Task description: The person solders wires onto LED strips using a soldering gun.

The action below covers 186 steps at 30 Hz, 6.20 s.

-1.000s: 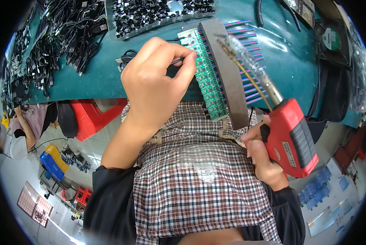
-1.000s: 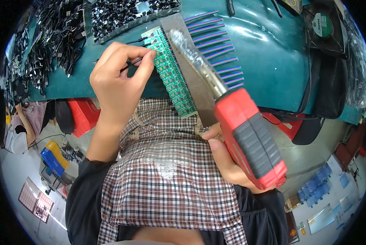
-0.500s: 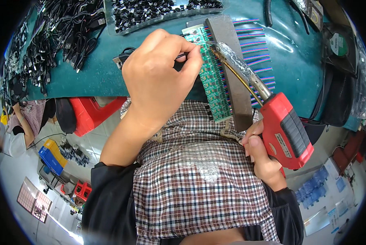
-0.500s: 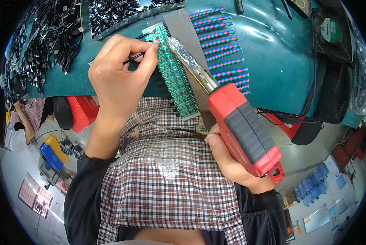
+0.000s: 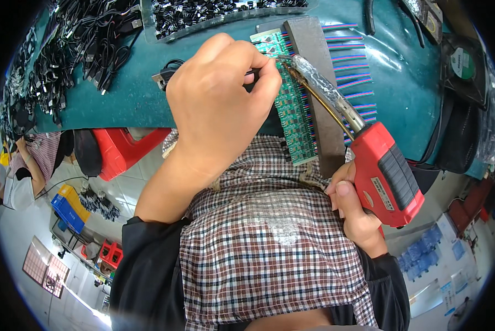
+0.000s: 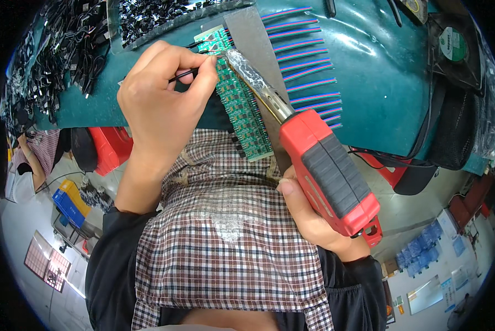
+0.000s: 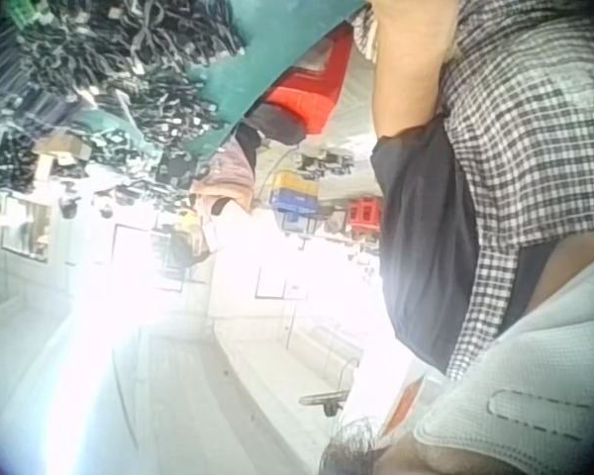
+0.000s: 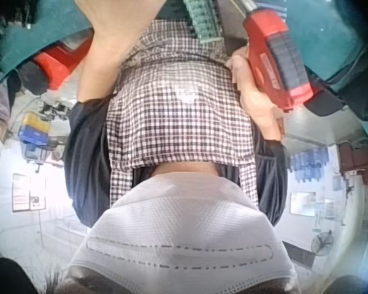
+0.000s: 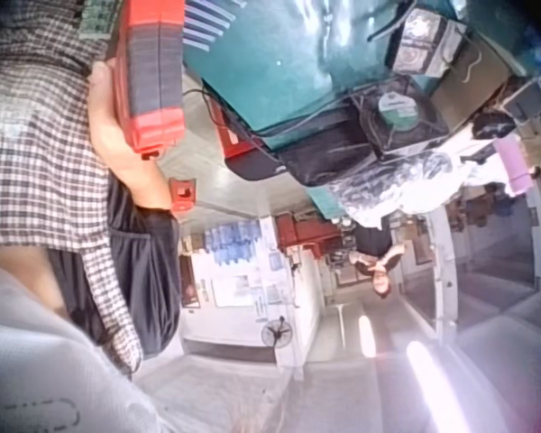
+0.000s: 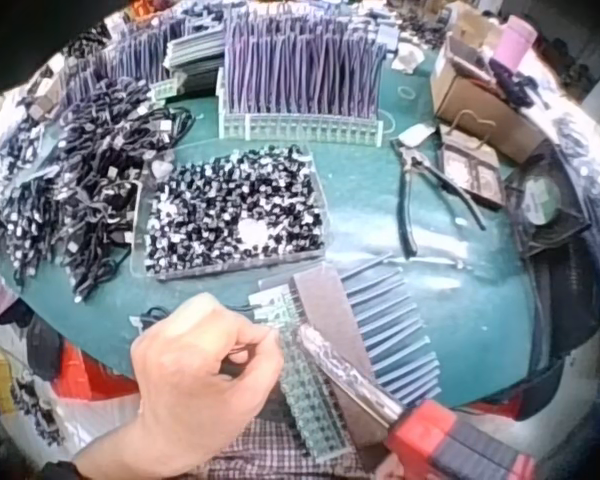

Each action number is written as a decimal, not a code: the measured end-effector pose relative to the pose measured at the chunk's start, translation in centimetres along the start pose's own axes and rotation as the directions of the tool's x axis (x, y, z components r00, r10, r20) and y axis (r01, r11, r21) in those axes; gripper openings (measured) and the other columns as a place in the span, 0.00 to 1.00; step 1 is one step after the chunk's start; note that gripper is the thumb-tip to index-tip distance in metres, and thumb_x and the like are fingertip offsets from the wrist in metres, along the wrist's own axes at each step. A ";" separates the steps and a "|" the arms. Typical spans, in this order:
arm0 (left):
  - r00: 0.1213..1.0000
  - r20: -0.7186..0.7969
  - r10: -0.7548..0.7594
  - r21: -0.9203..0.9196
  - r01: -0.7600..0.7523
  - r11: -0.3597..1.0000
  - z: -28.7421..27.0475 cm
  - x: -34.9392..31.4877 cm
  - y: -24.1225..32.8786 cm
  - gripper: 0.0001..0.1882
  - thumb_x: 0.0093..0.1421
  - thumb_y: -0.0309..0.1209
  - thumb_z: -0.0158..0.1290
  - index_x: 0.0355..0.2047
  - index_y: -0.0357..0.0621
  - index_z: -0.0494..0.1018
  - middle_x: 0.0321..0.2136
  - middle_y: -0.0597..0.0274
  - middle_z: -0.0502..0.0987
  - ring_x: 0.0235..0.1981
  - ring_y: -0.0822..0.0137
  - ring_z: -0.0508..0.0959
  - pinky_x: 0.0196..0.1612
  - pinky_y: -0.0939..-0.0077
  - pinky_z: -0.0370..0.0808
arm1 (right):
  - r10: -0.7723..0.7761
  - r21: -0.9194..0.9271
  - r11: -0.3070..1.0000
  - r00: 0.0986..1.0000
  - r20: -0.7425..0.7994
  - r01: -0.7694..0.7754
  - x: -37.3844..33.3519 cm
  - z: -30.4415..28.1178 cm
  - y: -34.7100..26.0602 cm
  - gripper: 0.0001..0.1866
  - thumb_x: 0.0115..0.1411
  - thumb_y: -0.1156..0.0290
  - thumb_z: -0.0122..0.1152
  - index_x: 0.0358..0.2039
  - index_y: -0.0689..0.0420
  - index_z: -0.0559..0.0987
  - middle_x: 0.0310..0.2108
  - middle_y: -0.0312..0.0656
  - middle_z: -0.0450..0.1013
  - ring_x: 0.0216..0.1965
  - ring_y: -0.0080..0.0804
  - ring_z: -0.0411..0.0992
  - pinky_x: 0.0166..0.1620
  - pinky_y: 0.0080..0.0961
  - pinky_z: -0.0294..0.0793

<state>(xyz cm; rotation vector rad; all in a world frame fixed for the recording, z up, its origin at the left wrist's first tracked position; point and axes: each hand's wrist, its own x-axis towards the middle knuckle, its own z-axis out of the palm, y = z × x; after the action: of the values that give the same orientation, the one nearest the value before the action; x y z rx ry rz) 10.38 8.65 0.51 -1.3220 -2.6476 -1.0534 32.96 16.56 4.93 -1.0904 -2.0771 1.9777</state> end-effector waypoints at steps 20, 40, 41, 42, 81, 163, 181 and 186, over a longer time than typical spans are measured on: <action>0.996 0.076 -0.050 0.039 0.047 0.998 -0.6 0.4 0.4 0.05 0.48 0.25 0.63 0.20 0.42 0.77 0.19 0.67 0.75 0.20 0.76 0.74 0.23 0.83 0.68 | 0.003 -0.047 0.999 0.999 -0.053 -0.006 -1.8 -0.5 0.7 0.18 0.63 0.65 0.58 0.48 0.59 0.67 0.22 0.41 0.69 0.14 0.18 0.59 0.19 0.16 0.60; 0.997 0.074 -0.021 0.044 0.018 0.999 -0.4 0.5 0.4 0.08 0.48 0.27 0.65 0.20 0.43 0.76 0.19 0.68 0.72 0.19 0.76 0.74 0.23 0.82 0.67 | 0.098 0.014 0.995 0.995 0.001 -0.098 -1.4 -0.5 -0.2 0.10 0.62 0.67 0.57 0.32 0.58 0.67 0.25 0.43 0.69 0.17 0.18 0.61 0.20 0.15 0.60; 0.997 0.068 -0.020 0.041 0.017 0.999 -0.4 0.5 0.5 0.08 0.48 0.27 0.65 0.20 0.43 0.76 0.19 0.68 0.73 0.19 0.76 0.74 0.23 0.82 0.68 | 0.098 0.014 0.995 0.995 0.000 -0.098 -1.3 -0.5 -0.2 0.10 0.62 0.67 0.57 0.32 0.58 0.67 0.25 0.43 0.69 0.17 0.18 0.61 0.20 0.15 0.60; 0.997 0.070 -0.019 0.040 0.017 0.999 -0.3 0.5 0.4 0.08 0.48 0.27 0.65 0.20 0.43 0.76 0.19 0.68 0.73 0.19 0.76 0.74 0.23 0.82 0.68 | 0.097 0.018 0.995 0.995 -0.003 -0.097 -1.3 -0.5 -0.3 0.10 0.62 0.67 0.57 0.31 0.58 0.67 0.25 0.43 0.69 0.17 0.18 0.61 0.20 0.15 0.60; 0.998 -0.006 0.057 0.040 -0.057 0.998 0.4 0.1 -0.1 0.09 0.47 0.26 0.66 0.19 0.44 0.74 0.19 0.69 0.74 0.18 0.78 0.74 0.21 0.85 0.69 | 0.071 -0.164 0.984 0.997 -0.030 -0.076 -1.8 -0.9 -0.4 0.11 0.63 0.66 0.56 0.29 0.57 0.66 0.24 0.44 0.70 0.16 0.18 0.61 0.20 0.16 0.61; 0.816 0.576 0.052 -0.611 0.387 0.690 -2.6 -2.6 3.2 0.06 0.54 0.24 0.64 0.31 0.37 0.78 0.28 0.65 0.76 0.27 0.78 0.72 0.29 0.84 0.67 | -0.230 0.106 0.960 0.948 -0.221 0.258 2.0 1.1 -2.3 0.09 0.60 0.84 0.58 0.40 0.61 0.72 0.31 0.36 0.72 0.23 0.13 0.65 0.27 0.14 0.64; 0.962 0.199 0.189 -0.574 -0.042 0.818 -2.1 -3.9 5.0 0.08 0.50 0.19 0.65 0.30 0.38 0.78 0.25 0.61 0.76 0.20 0.74 0.70 0.19 0.82 0.61 | -0.246 0.110 0.950 0.917 -0.316 0.293 2.1 1.9 -2.3 0.08 0.61 0.82 0.59 0.41 0.61 0.75 0.30 0.32 0.72 0.23 0.12 0.65 0.26 0.13 0.64; 0.948 0.296 0.117 -0.591 0.086 0.802 -2.2 -4.1 5.1 0.07 0.52 0.20 0.64 0.31 0.38 0.77 0.26 0.63 0.76 0.21 0.77 0.69 0.21 0.83 0.61 | -0.159 0.255 0.936 0.938 -0.306 0.242 2.1 1.6 -1.4 0.15 0.55 0.87 0.63 0.40 0.63 0.70 0.32 0.47 0.76 0.26 0.21 0.70 0.29 0.15 0.70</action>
<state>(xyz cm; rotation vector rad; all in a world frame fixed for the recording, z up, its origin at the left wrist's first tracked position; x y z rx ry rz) 15.99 6.67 3.90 -1.7351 -2.5929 -1.9481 30.00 16.43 5.02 -0.9854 -1.6224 1.8293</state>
